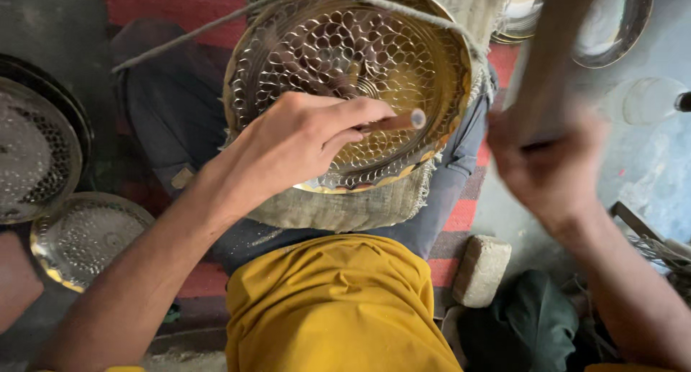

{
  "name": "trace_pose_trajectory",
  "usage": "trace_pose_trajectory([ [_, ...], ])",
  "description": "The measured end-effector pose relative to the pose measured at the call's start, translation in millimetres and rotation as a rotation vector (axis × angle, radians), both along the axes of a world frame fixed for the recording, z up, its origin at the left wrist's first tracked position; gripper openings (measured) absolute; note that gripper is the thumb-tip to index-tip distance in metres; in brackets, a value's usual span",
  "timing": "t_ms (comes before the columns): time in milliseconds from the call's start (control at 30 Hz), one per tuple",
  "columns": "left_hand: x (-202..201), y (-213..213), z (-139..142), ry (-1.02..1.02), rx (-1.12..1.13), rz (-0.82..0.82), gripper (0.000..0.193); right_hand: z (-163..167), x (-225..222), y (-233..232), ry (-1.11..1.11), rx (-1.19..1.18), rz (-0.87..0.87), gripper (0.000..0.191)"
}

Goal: The person hammers a brass plate with a chisel and hammer to create a textured pattern. They then switch to a second brass plate and continue hammering to form circular indentations.

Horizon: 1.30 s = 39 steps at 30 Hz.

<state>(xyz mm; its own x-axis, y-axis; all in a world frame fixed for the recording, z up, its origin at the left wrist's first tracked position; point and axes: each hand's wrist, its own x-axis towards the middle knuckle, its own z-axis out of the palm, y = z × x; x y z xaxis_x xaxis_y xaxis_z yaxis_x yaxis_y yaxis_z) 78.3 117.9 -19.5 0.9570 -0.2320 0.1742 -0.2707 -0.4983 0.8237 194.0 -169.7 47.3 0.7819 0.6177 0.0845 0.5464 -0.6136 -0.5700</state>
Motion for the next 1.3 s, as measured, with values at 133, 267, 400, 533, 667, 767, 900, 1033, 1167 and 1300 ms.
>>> trace_pose_trajectory([
  [133,3.4,1.0,2.1,0.022,0.072,-0.061,0.039,-14.3,-7.8,-12.4,-0.160,-0.064,0.001,0.022],
  [267,-0.1,1.6,2.2,-0.097,0.032,-0.056,0.041,-25.2,-15.9,-18.3,0.054,0.133,-0.047,0.017],
  [400,0.3,-1.2,0.5,-0.055,0.058,-0.092,0.047,-27.6,-24.5,-20.9,-0.184,-0.276,0.013,0.021],
  [533,-0.2,-0.9,3.2,0.031,0.089,-0.127,0.048,-25.8,-30.2,-22.7,-0.002,-0.086,-0.086,0.023],
  [667,2.7,2.5,5.4,-0.211,0.005,-0.095,0.037,-30.4,-40.9,-23.8,0.034,-0.172,-0.108,0.027],
  [767,11.6,5.2,9.3,-0.223,-0.076,-0.171,0.042,-44.3,-63.8,-22.0,0.270,0.020,-0.248,0.022],
  [900,28.1,7.4,18.6,-0.135,0.263,-0.321,0.058,-72.3,-93.4,-14.9,0.522,0.318,-0.388,0.009],
  [1033,45.4,6.6,28.2,-0.084,0.415,-0.457,0.060,-93.7,-107.7,-8.5,0.486,0.308,-0.522,0.013],
  [1167,58.0,4.2,32.4,-0.060,0.450,-0.561,0.053,-99.5,-114.3,-4.2,0.287,0.321,-0.515,0.017],
  [1300,64.6,0.1,33.6,-0.043,0.494,-0.592,0.053,-103.7,-122.3,0.0,0.251,0.472,-0.680,0.012],
])
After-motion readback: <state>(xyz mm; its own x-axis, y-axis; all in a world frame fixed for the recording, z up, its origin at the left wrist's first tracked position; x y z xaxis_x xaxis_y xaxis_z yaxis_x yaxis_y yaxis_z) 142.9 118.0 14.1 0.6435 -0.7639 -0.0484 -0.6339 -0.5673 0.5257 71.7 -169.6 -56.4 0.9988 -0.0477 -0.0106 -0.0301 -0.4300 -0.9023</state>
